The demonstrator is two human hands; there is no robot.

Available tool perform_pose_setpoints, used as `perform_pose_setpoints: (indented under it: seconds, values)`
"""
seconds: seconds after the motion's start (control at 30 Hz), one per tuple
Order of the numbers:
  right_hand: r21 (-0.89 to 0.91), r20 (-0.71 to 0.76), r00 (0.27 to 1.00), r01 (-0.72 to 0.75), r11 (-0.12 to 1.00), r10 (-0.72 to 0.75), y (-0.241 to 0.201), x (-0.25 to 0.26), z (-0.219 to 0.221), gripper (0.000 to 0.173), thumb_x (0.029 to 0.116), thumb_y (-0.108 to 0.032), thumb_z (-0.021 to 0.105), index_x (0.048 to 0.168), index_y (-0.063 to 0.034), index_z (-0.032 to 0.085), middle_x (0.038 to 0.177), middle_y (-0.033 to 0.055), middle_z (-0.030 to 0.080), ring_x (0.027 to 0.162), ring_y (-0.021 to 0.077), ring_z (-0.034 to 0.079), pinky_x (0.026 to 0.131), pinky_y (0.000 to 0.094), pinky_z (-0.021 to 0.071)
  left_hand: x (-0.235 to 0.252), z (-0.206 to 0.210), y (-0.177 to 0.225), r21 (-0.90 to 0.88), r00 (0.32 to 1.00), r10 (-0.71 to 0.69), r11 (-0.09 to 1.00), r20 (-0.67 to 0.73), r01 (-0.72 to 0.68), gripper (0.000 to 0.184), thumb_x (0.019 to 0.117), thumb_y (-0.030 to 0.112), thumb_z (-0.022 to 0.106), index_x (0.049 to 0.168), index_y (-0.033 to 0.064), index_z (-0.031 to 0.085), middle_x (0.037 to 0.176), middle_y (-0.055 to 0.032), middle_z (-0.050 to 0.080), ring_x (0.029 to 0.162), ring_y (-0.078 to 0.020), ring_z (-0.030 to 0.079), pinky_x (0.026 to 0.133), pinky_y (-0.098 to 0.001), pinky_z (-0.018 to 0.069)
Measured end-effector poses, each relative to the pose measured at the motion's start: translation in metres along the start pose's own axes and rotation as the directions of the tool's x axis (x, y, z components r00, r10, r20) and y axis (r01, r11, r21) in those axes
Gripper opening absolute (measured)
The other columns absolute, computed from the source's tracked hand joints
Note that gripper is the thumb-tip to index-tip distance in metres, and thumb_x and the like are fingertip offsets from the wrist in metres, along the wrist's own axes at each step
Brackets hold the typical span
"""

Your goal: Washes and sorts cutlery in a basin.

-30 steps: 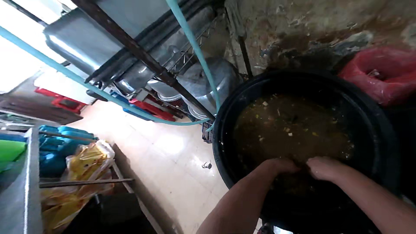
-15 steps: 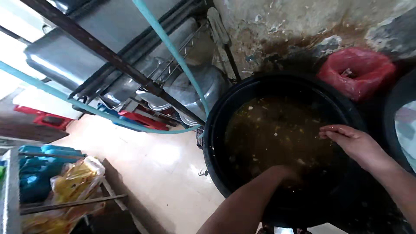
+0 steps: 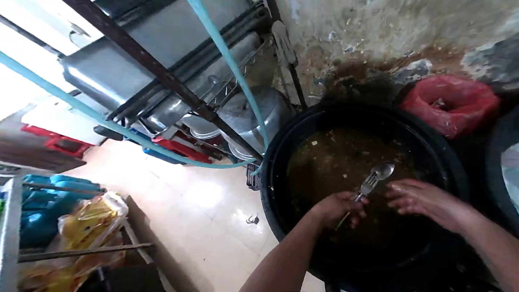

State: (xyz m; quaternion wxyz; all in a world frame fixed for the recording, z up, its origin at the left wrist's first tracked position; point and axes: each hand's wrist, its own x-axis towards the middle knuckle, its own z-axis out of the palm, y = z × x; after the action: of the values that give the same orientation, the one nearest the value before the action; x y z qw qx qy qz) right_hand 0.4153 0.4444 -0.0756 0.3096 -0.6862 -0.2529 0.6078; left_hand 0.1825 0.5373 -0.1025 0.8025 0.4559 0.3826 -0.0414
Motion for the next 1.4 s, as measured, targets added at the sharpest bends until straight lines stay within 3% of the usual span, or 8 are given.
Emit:
perform_pose_setpoints:
  seconds: [0.07,0.2,0.33,0.43,0.67,0.97,1.17,1.4]
  values:
    - [0.110,0.182,0.983,-0.029,0.994,0.009,0.005,0.003,0.020,0.045,0.1097,-0.036,0.044,0.146,-0.0094,0.047,0.133,0.0111,0.062,0.117,0.0246,0.063,0.098,0.0447,0.0525,-0.003,0.005,0.000,-0.042,0.999,0.035,0.999,0.027,-0.033,0.028,0.1064,0.015,0.052,0.134,0.0083,0.053,0.093,-0.0047,0.066,0.066,-0.0114,0.062,0.061,-0.0265,0.0547]
    - [0.289,0.148,0.981,0.081,0.954,-0.128,-0.001,0.012,0.053,0.035,0.1096,-0.029,0.046,0.133,-0.0110,0.063,0.107,0.0053,0.068,0.088,0.0146,0.065,0.078,0.0307,0.0559,-0.005,0.015,0.005,-0.018,0.996,0.050,0.999,0.068,-0.048,0.028,0.1069,0.019,0.053,0.132,0.0057,0.053,0.092,-0.0060,0.066,0.067,-0.0125,0.063,0.063,-0.0279,0.0559]
    - [0.562,-0.159,0.947,0.319,0.763,-0.279,-0.032,0.013,0.040,0.033,0.1123,-0.029,0.034,0.114,-0.0074,0.060,0.118,0.0085,0.072,0.111,0.0202,0.070,0.092,0.0346,0.0577,-0.005,-0.002,0.025,0.615,0.996,0.041,0.789,-0.085,0.020,0.035,0.1086,0.028,0.053,0.132,0.0043,0.063,0.108,-0.0106,0.068,0.090,-0.0154,0.065,0.082,-0.0326,0.0552]
    - [0.336,-0.263,0.904,0.413,0.847,-0.336,-0.049,0.010,0.011,0.028,0.1110,-0.025,0.040,0.126,-0.0096,0.057,0.117,0.0060,0.072,0.109,0.0181,0.070,0.090,0.0341,0.0578,0.002,-0.024,0.030,0.928,0.965,0.143,0.334,-0.222,0.164,0.035,0.1044,0.024,0.059,0.134,0.0056,0.065,0.141,-0.0188,0.059,0.134,-0.0374,0.053,0.112,-0.0581,0.0418]
    - [-0.079,-0.404,0.788,0.475,0.876,-0.464,0.000,-0.001,0.004,0.026,0.1080,-0.017,0.049,0.125,-0.0030,0.061,0.080,0.0030,0.063,0.067,0.0104,0.062,0.066,0.0289,0.0558,0.017,-0.039,0.024,0.910,0.912,-0.025,0.061,-0.409,0.410,0.034,0.1059,0.026,0.053,0.125,0.0021,0.068,0.134,-0.0219,0.063,0.126,-0.0425,0.058,0.102,-0.0641,0.0472]
    - [0.023,-0.419,0.782,0.517,0.856,-0.461,0.025,0.001,-0.003,0.023,0.1072,-0.013,0.049,0.121,-0.0027,0.064,0.075,0.0008,0.062,0.064,0.0078,0.062,0.065,0.0231,0.0555,0.005,-0.044,0.006,0.921,0.895,-0.373,0.199,-0.246,0.336,0.044,0.1081,0.029,0.048,0.132,-0.0052,0.061,0.136,-0.0279,0.060,0.129,-0.0439,0.056,0.106,-0.0664,0.0406]
    - [0.059,-0.406,0.811,0.483,0.874,-0.421,0.023,-0.001,-0.005,0.024,0.1079,-0.015,0.048,0.121,-0.0026,0.065,0.074,0.0014,0.062,0.064,0.0083,0.062,0.066,0.0233,0.0555,0.004,-0.010,0.015,0.985,0.846,-0.510,-0.012,-0.155,0.173,0.038,0.1063,0.027,0.053,0.118,-0.0064,0.067,0.120,-0.0277,0.066,0.113,-0.0437,0.062,0.094,-0.0664,0.0460]
    - [0.072,-0.376,0.818,0.493,0.867,-0.435,0.024,0.002,-0.006,0.024,0.1079,-0.013,0.047,0.120,-0.0025,0.065,0.073,0.0011,0.062,0.063,0.0088,0.061,0.065,0.0239,0.0551,0.007,-0.022,0.004,0.912,0.830,-0.532,0.237,-0.167,0.335,0.050,0.1003,0.045,0.061,0.127,0.0026,0.067,0.126,-0.0226,0.065,0.118,-0.0369,0.060,0.099,-0.0636,0.0441]
